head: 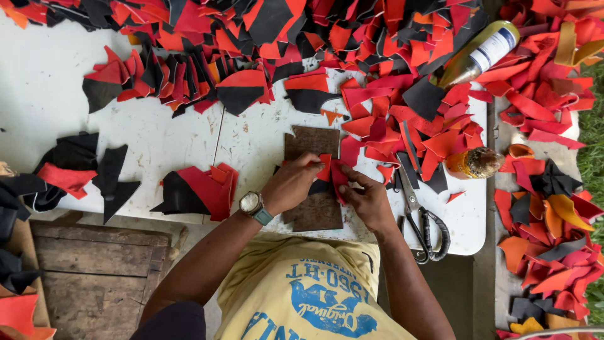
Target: The person repeatedly picks up red, black, and orange fabric pieces, aligns them on a cork board, and cuts them with scissors. The cut pieces are placed into a growing pile on the table. The person handles the fabric one piece at a time throughout the clip.
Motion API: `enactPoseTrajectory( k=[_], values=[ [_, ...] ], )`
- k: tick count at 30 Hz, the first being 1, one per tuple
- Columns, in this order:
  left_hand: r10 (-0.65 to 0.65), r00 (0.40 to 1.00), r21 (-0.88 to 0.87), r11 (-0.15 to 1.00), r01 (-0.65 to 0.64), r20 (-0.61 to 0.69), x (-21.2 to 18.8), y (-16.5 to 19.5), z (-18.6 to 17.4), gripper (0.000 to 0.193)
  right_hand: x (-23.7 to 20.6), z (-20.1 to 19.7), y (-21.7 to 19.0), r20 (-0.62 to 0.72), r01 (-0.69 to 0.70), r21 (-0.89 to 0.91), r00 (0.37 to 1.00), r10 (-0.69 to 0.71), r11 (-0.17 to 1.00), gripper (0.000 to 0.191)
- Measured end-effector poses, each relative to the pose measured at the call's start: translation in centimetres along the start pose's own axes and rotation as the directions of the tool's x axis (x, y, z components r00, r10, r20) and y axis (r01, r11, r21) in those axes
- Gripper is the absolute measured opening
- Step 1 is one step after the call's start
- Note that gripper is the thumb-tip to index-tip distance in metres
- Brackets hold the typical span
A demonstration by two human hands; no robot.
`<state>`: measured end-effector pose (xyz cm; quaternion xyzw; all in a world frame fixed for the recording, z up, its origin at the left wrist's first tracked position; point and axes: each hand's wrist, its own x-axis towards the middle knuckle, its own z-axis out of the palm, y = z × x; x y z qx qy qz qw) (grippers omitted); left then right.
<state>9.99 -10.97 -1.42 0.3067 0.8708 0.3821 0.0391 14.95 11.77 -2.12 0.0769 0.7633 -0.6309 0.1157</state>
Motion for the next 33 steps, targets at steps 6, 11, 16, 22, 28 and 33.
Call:
enactPoseTrajectory(
  k=[6, 11, 16, 22, 28, 33],
  values=[
    [0.053, 0.998, 0.011, 0.999, -0.053, -0.028, -0.3, -4.6, -0.7, 0.036, 2.9, 3.9, -1.8, -0.106, 0.108, -0.079, 0.988, -0.116, 0.991, 0.053],
    [-0.059, 0.996, 0.143, 0.989, 0.049, 0.067, -0.7, -4.8, -1.5, 0.048, 4.8, 5.0, -3.0, 0.028, 0.182, -0.589, 0.978, -0.206, 0.787, 0.051],
    [-0.061, 0.998, 0.269, 0.962, 0.052, 0.027, -0.8, -5.1, -0.6, 0.052, 5.4, 6.5, -3.3, 0.031, 0.233, -0.676, 0.957, -0.289, 0.699, 0.051],
    [0.025, 0.998, 0.201, 0.98, -0.013, -0.06, -0.6, -8.5, -1.0, 0.052, 8.2, 7.3, -3.4, -0.044, 0.136, -0.628, 0.977, -0.21, 0.766, 0.056],
    [0.089, 0.995, 0.157, 0.983, -0.095, 0.045, 0.1, -9.7, -2.5, 0.048, 8.9, 5.7, -3.8, 0.18, 0.168, -0.54, 0.98, -0.082, 0.825, 0.063],
    [0.076, 0.977, 0.175, 0.978, -0.112, 0.199, 1.8, -10.1, -3.5, 0.029, 8.1, 6.3, -4.3, 0.135, 0.127, -0.731, 0.99, -0.04, 0.67, 0.057]
  ],
)
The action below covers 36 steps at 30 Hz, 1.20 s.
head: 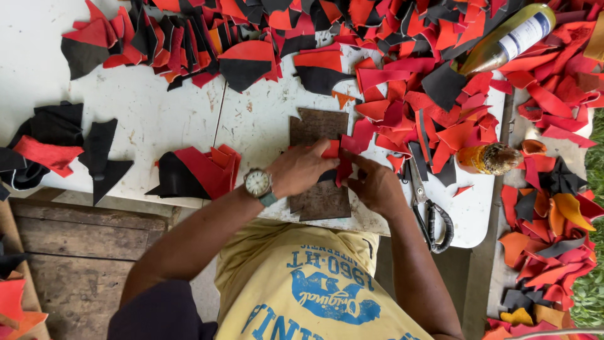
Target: The person repeatedly picks up red, black, and orange fabric pieces, aligns them on a cork board, and cuts them with scissors. The cut pieces are placed into a growing pile on the table. The person handles the fabric one piece at a time throughout the clip.
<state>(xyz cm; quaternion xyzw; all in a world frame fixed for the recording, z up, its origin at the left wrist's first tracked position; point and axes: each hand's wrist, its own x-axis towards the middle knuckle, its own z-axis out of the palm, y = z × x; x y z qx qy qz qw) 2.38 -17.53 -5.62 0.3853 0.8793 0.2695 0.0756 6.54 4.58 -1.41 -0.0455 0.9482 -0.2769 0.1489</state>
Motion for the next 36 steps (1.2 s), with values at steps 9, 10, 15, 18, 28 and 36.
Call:
enactPoseTrajectory(
  k=[9, 10, 15, 18, 28, 36],
  values=[
    [-0.128, 0.991, 0.012, 0.992, 0.129, -0.041, 3.1, 3.3, 1.2, 0.023, -0.5, -2.5, 5.3, 0.032, -0.007, 0.396, 0.999, -0.007, 0.918, 0.058],
    [-0.155, 0.988, 0.024, 0.988, 0.155, 0.004, 3.3, 3.9, 1.5, 0.024, -0.1, -3.1, 6.4, 0.06, -0.078, 0.555, 0.997, 0.054, 0.828, 0.05],
    [-0.09, 0.994, 0.145, 0.985, 0.097, -0.058, 4.1, 6.1, 2.6, 0.025, 4.1, -3.4, 8.8, -0.104, 0.194, 0.145, 0.978, -0.18, 0.97, 0.023],
    [-0.133, 0.991, 0.133, 0.982, 0.133, -0.011, 4.2, 6.9, 2.9, 0.03, 6.0, -5.2, 9.1, 0.101, 0.117, 0.181, 0.986, -0.137, 0.977, 0.021],
    [-0.071, 0.982, 0.158, 0.983, 0.099, -0.176, 1.7, 6.9, 2.5, 0.042, 8.3, -6.5, 4.9, 0.206, 0.015, 0.435, 0.972, -0.116, 0.901, 0.041],
    [-0.052, 0.97, 0.171, 0.981, 0.095, -0.237, 0.9, 5.9, 2.0, 0.043, 9.5, -7.6, 1.6, 0.316, -0.177, 0.292, 0.945, 0.079, 0.94, 0.029]
  ],
)
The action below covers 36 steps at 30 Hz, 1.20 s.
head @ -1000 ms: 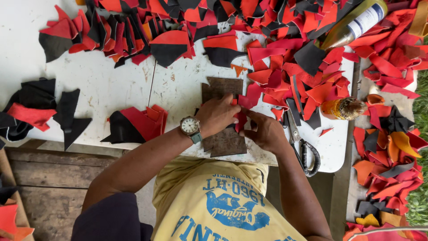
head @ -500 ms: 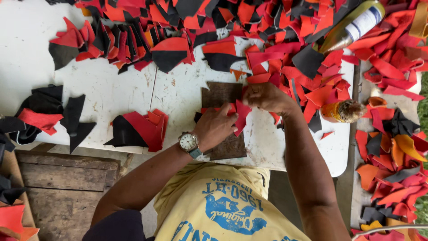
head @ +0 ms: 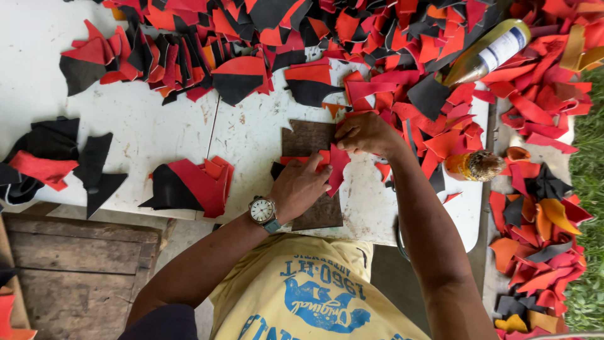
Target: The person repeatedly picks up red, black, and orange fabric pieces, aligns them on a cork board, and cuts them with scissors. The cut pieces are placed into a growing pile on the table. The person handles the fabric one piece at a time throughout the clip.
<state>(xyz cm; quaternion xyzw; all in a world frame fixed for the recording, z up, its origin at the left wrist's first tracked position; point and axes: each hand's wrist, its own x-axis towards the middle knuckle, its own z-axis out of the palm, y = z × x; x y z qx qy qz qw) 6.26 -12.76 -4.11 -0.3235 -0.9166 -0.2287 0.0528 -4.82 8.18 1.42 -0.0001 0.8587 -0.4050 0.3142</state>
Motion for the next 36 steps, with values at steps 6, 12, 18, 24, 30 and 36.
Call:
enactPoseTrajectory(
  k=[6, 12, 18, 24, 30, 36],
  values=[
    [-0.073, 0.987, -0.057, 0.995, 0.082, 0.14, -0.5, -0.1, 0.0, 0.048, 0.2, 1.3, 0.6, -0.058, 0.216, -0.319, 0.967, -0.247, 0.923, 0.022],
    [-0.009, 0.989, -0.181, 0.983, 0.036, 0.147, -0.3, -1.0, 1.0, 0.035, -1.7, 3.3, 3.2, -0.232, 0.311, -0.404, 0.875, -0.425, 0.86, 0.01],
    [-0.061, 0.997, -0.32, 0.944, 0.076, 0.055, -0.2, -1.1, -0.3, 0.046, -8.4, 6.9, 3.8, -0.317, 0.332, -0.427, 0.816, -0.483, 0.841, 0.019],
    [0.043, 0.996, -0.274, 0.961, -0.021, 0.074, -0.8, 2.9, -1.8, 0.01, -17.5, 10.6, 4.9, -0.242, 0.424, -0.527, 0.756, -0.608, 0.737, 0.061],
    [0.04, 0.998, -0.582, 0.811, -0.061, -0.049, -4.5, 4.6, -6.3, 0.024, -21.1, 11.6, 4.2, -0.528, 0.447, -0.092, 0.736, -0.424, 0.89, 0.033],
    [-0.172, 0.985, -0.872, 0.483, 0.075, -0.01, -9.6, 7.8, -9.7, 0.031, -25.2, 13.8, -0.1, -0.445, 0.701, 0.145, 0.676, -0.587, 0.698, 0.034]
  ],
)
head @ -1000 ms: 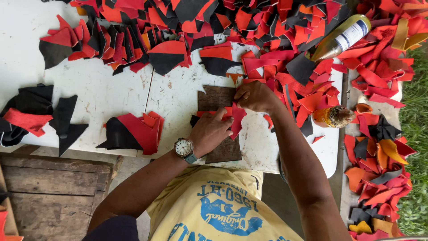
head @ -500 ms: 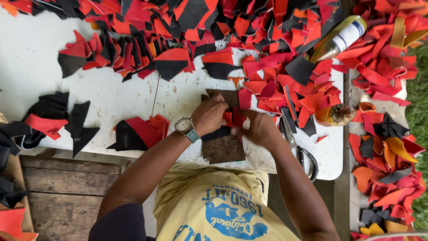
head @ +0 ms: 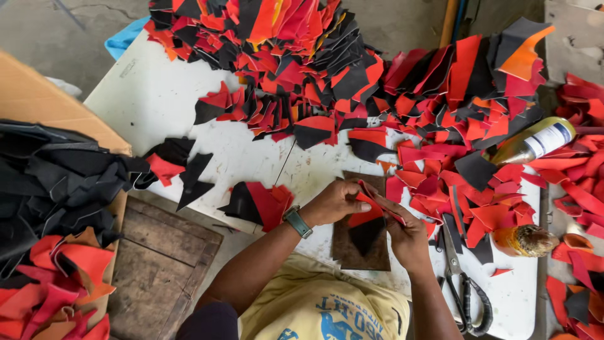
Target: The person repeatedly picks up red, black, and orange fabric pieces, aligns them on a cork board, and cuts them with scissors. The cut pieces are placed into a growing pile on the table. The person handles the fabric one piece at a time throughout the clip.
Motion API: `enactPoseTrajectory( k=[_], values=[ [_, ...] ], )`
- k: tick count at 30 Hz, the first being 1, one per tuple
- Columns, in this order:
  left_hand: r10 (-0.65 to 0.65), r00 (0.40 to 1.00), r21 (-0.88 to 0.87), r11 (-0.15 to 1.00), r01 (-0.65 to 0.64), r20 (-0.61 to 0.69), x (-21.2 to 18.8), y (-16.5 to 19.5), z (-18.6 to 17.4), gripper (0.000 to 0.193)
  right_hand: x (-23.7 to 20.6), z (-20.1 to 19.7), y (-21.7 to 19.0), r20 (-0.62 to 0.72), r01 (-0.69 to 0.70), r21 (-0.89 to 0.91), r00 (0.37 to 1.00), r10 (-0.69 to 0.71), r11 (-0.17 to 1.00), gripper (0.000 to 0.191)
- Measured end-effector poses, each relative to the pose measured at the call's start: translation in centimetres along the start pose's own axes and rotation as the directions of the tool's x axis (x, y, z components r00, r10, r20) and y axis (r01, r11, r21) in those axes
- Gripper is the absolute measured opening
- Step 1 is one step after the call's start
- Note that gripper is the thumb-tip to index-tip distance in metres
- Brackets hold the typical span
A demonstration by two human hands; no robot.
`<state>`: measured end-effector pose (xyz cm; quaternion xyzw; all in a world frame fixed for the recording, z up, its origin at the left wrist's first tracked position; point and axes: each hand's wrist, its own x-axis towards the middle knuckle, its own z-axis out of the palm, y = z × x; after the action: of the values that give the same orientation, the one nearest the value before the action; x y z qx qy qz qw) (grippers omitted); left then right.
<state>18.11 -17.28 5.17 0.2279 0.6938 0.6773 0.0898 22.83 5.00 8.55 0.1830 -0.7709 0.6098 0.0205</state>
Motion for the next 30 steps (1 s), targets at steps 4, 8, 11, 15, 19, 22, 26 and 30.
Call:
enactPoseTrajectory(
  k=[4, 8, 11, 15, 19, 22, 26, 30],
  values=[
    [-0.039, 0.993, 0.261, 0.963, 0.066, -0.108, -4.1, 0.7, -0.4, 0.02, -1.8, 2.3, -2.1, 0.077, -0.312, 0.06, 0.948, 0.307, 0.948, 0.044],
    [0.244, 0.935, 0.43, 0.895, -0.114, -0.258, -6.3, 1.6, -0.2, 0.017, -1.7, 5.9, -1.1, -0.101, -0.356, -0.032, 0.931, 0.351, 0.934, 0.035],
    [0.285, 0.896, 0.311, 0.933, -0.179, -0.339, -7.0, 1.5, -0.8, 0.015, -1.2, 6.9, 0.1, -0.083, -0.34, 0.156, 0.931, 0.355, 0.927, 0.027],
    [0.19, 0.908, 0.183, 0.975, -0.129, -0.373, -7.4, -0.7, -2.0, 0.013, -0.6, 8.1, 0.8, -0.036, -0.122, 0.11, 0.991, 0.126, 0.986, 0.02],
    [-0.004, 0.884, -0.286, 0.947, -0.147, -0.467, -7.1, -4.1, -1.7, 0.012, 0.2, 9.8, 0.9, -0.104, -0.097, 0.512, 0.979, 0.173, 0.854, 0.022],
    [-0.052, 0.932, -0.693, 0.684, -0.23, -0.36, -6.9, -5.3, -2.2, 0.017, 1.0, 10.1, 1.3, 0.073, -0.306, 0.846, 0.878, 0.474, 0.436, 0.022],
    [-0.25, 0.934, -0.791, 0.609, -0.052, -0.254, -7.1, -4.3, -3.7, 0.01, 1.7, 10.3, 2.5, 0.229, -0.266, 0.937, 0.957, 0.176, 0.227, 0.018],
    [-0.055, 0.896, -0.314, 0.945, -0.097, -0.44, -7.1, -2.0, -4.1, 0.009, 1.3, 10.4, 3.2, 0.178, -0.291, 0.772, 0.952, 0.248, 0.565, 0.03]
  ],
)
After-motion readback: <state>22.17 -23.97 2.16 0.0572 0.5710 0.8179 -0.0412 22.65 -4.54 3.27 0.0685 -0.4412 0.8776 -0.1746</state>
